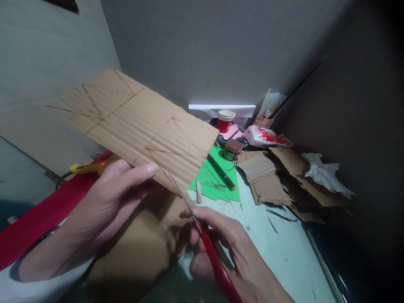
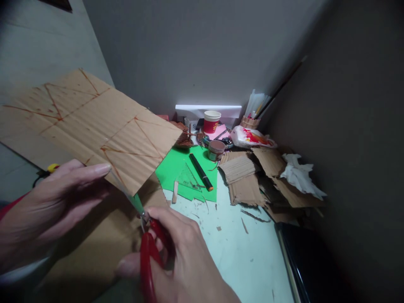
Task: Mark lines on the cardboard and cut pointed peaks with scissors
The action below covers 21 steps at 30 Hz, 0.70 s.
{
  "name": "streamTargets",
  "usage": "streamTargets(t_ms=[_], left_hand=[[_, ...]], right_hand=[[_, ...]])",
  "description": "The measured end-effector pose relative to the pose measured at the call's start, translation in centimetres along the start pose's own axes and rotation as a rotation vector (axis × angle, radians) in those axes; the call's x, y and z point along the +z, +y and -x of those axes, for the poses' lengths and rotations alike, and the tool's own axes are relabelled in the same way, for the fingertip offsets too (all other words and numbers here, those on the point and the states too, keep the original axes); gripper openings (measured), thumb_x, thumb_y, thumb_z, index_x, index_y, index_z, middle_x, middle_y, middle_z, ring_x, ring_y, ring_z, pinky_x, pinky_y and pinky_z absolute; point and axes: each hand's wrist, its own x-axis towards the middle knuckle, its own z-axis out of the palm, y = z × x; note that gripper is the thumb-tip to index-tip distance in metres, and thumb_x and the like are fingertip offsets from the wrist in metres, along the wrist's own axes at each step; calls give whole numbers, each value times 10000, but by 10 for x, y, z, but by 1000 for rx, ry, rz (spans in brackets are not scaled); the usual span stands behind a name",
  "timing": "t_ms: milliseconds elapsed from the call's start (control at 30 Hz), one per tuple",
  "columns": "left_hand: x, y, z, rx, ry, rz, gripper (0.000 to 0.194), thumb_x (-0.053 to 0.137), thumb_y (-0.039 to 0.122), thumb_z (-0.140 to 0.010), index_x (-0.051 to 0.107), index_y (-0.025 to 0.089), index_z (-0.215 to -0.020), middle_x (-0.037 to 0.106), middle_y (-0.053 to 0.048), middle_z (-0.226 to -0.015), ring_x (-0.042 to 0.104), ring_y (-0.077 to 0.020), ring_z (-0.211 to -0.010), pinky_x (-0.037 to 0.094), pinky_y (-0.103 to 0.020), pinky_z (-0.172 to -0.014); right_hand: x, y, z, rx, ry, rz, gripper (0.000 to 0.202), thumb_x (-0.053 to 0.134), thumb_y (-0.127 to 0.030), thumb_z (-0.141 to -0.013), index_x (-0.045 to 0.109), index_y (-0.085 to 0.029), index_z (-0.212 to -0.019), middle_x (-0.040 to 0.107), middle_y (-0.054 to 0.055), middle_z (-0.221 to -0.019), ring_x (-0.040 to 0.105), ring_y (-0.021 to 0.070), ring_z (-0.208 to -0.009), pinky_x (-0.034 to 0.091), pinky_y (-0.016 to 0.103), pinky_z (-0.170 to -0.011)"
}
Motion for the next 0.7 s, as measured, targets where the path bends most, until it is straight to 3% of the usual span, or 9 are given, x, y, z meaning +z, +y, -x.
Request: streamTargets(t_ms=[233,333,533,700], left_hand=[[-2,-2,-2,6,17,-1,236,841,168,-696,638,158,-577,716,-22,-592,687,-164,-490,595,-239,-469],[-1,-4,-1,9,24,5,245,852,179,-695,632,180,-586,716,-1,-600,686,-151,-503,600,-237,-492],[0,-2,0,-6,33,-12,329,913,209,-599,592,181,-526,653,11,-496,613,-146,-396,520,-208,-360],[-2,-5,-1,7,34,-18,322,914,229,-606,600,195,-541,668,10,-519,632,-154,-421,527,-208,-381]], right_hand=[[0,3,-1,4,-25,9,267,706,-461,-805,592,-220,-831,502,-22,-764,441,153,-663,341,290,-570],[1,3,-2,9,-26,-16,264,717,-452,-801,592,-223,-841,498,-24,-763,430,148,-664,343,282,-569],[1,-2,-3,32,10,39,312,710,-499,-770,602,-209,-813,508,-9,-741,451,162,-650,364,296,-574],[2,-3,-3,3,40,68,335,712,-494,-757,649,-191,-886,519,-4,-738,478,175,-660,394,299,-594]])
